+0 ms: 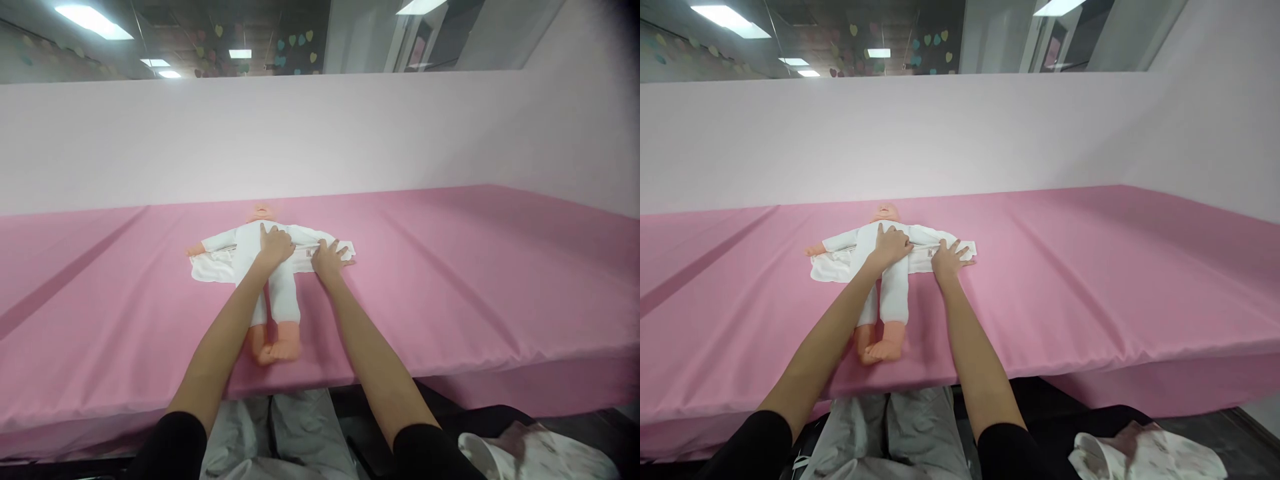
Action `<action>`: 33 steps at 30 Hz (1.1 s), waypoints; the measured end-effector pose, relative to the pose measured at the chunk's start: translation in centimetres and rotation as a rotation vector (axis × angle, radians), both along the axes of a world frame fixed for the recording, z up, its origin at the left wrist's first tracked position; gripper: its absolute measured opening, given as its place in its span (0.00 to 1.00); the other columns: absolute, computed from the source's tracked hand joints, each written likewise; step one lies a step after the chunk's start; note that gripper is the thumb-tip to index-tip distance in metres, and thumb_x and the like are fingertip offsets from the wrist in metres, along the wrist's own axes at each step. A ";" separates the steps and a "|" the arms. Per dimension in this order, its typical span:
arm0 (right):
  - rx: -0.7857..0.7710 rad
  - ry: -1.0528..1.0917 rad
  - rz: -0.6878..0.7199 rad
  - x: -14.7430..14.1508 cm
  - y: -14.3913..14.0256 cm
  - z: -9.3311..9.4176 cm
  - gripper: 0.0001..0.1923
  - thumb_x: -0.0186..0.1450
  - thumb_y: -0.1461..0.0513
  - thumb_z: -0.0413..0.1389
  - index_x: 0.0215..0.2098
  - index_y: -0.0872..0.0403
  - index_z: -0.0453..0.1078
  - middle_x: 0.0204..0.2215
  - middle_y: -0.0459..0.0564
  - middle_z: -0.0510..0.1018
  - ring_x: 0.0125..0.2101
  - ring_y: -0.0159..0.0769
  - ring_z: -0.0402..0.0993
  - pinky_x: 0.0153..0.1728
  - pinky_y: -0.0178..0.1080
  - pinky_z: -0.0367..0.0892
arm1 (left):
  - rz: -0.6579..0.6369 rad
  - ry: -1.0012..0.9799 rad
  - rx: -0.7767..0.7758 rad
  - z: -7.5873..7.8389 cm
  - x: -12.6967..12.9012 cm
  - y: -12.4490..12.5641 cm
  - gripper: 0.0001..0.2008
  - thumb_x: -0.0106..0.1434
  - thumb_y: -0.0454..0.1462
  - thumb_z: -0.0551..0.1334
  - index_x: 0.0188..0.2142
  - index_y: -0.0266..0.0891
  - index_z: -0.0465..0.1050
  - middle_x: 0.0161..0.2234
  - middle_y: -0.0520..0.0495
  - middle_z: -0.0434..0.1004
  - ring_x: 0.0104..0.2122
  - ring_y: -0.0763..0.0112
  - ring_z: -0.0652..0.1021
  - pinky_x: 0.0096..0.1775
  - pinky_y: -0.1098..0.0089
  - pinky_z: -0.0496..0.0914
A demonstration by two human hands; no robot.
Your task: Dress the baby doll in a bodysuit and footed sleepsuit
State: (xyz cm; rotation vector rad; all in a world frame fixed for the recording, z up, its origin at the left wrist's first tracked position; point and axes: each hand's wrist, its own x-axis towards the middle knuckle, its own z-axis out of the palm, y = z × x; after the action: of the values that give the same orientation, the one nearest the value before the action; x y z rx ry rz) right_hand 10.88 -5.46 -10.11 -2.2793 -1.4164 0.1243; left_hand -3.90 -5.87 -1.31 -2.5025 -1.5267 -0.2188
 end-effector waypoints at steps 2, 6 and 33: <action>-0.006 0.000 0.001 0.0 0.1 -0.1 0.22 0.69 0.59 0.38 0.59 0.48 0.58 0.66 0.63 0.44 0.63 0.69 0.34 0.40 0.83 0.38 | 0.022 -0.028 0.015 0.0 -0.4 0.1 0.15 0.63 0.40 0.51 0.31 0.39 0.75 0.38 0.43 0.77 0.50 0.56 0.68 0.59 0.43 0.48; 0.002 -0.007 -0.010 -0.1 0.2 -0.2 0.21 0.69 0.57 0.42 0.58 0.50 0.59 0.65 0.65 0.47 0.63 0.69 0.37 0.42 0.82 0.38 | 0.056 -0.070 0.013 0.1 -0.9 0.4 0.14 0.63 0.40 0.52 0.32 0.38 0.75 0.37 0.41 0.77 0.49 0.55 0.69 0.55 0.46 0.55; 0.048 -0.196 0.138 -0.4 0.4 -0.1 0.28 0.69 0.65 0.38 0.65 0.40 0.49 0.64 0.59 0.49 0.64 0.57 0.42 0.53 0.70 0.43 | -0.170 0.073 -0.101 -3.5 5.0 7.5 0.18 0.65 0.35 0.51 0.54 0.42 0.65 0.54 0.43 0.70 0.52 0.63 0.70 0.53 0.62 0.61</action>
State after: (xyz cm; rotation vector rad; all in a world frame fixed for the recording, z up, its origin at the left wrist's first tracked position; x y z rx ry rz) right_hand 10.47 -5.06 -10.21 -2.2026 -1.6576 -0.0927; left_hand 1.10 1.63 -4.83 -2.6891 -1.3300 -0.0766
